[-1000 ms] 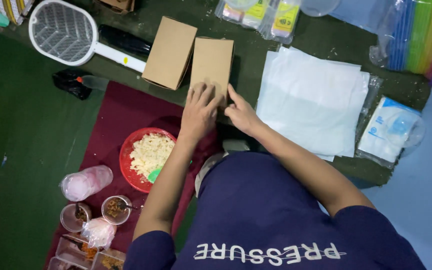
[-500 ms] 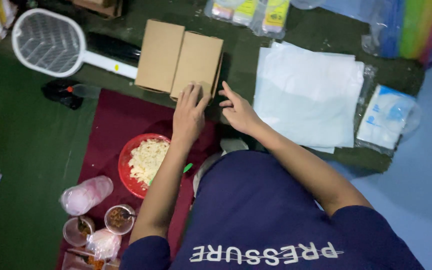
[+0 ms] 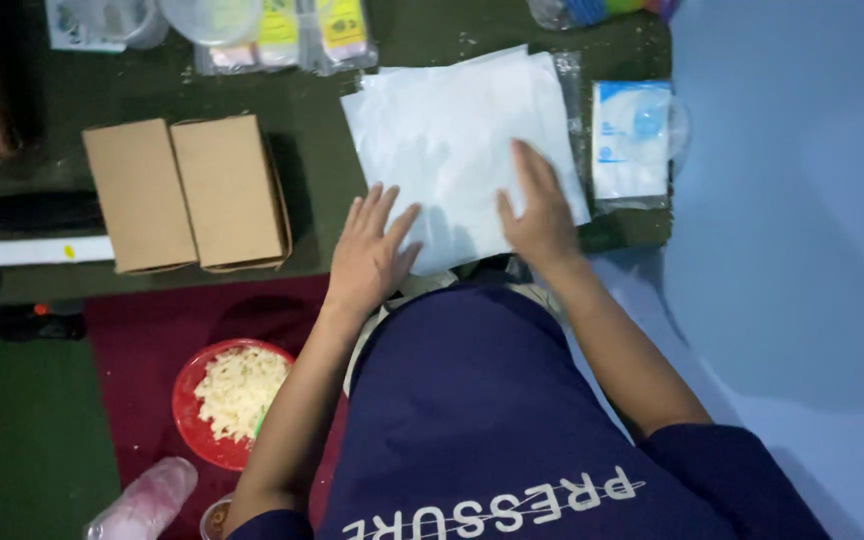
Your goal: Packaging food items by scooping toppings into bags, wrapping rice balls, and assembling them into boxes
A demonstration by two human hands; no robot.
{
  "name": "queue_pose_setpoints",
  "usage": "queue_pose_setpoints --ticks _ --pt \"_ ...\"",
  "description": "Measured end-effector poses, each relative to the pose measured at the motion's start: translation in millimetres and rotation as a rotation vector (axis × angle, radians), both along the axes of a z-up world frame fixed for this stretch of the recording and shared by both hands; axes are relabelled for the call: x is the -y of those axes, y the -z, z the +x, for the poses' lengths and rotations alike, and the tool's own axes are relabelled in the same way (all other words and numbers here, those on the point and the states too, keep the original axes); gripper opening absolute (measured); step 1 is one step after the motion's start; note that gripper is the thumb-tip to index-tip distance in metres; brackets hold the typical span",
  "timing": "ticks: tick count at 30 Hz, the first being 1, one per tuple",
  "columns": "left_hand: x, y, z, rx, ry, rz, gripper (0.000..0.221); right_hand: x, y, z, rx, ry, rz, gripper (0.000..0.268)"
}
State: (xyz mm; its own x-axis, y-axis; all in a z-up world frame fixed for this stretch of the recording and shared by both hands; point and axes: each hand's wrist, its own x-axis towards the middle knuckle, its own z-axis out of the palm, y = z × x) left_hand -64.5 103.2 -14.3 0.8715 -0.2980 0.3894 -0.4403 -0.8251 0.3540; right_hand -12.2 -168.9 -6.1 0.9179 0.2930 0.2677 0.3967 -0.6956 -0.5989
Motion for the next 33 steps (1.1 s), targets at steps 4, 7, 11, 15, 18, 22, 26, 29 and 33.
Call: queue_pose_setpoints --ticks 4,7,11,15,18,22,26,29,33 --pt "19 3 1 -0.233 0.164 0.135 0.057 65 8 4 0.215 0.437 -0.310 0.056" --pt "26 9 3 -0.324 0.217 0.237 0.062 100 30 5 0.195 0.647 -0.468 0.053" --pt "27 19 4 -0.363 0.234 0.345 0.058 119 38 8 0.038 0.713 -0.595 0.042" --pt "27 18 1 -0.374 0.197 0.317 0.054 128 50 11 -0.001 0.695 -0.595 0.025" --pt "25 22 -3 -0.368 0.162 0.286 0.053 115 35 12 0.170 0.608 -0.448 0.018" --pt "20 12 -2 -0.323 0.058 0.182 0.063 77 -3 19 0.309 0.258 -0.283 0.018" --pt "11 -9 2 -0.141 -0.087 0.075 0.072 44 -7 29 0.389 -0.007 -0.124 0.019" --pt "2 -21 4 -0.062 -0.143 0.077 0.076 16 -20 31 0.401 -0.056 -0.081 0.019" --pt "-7 -28 -2 -0.032 -0.220 0.069 0.076 -8 -15 34 0.414 -0.172 -0.038 0.019"
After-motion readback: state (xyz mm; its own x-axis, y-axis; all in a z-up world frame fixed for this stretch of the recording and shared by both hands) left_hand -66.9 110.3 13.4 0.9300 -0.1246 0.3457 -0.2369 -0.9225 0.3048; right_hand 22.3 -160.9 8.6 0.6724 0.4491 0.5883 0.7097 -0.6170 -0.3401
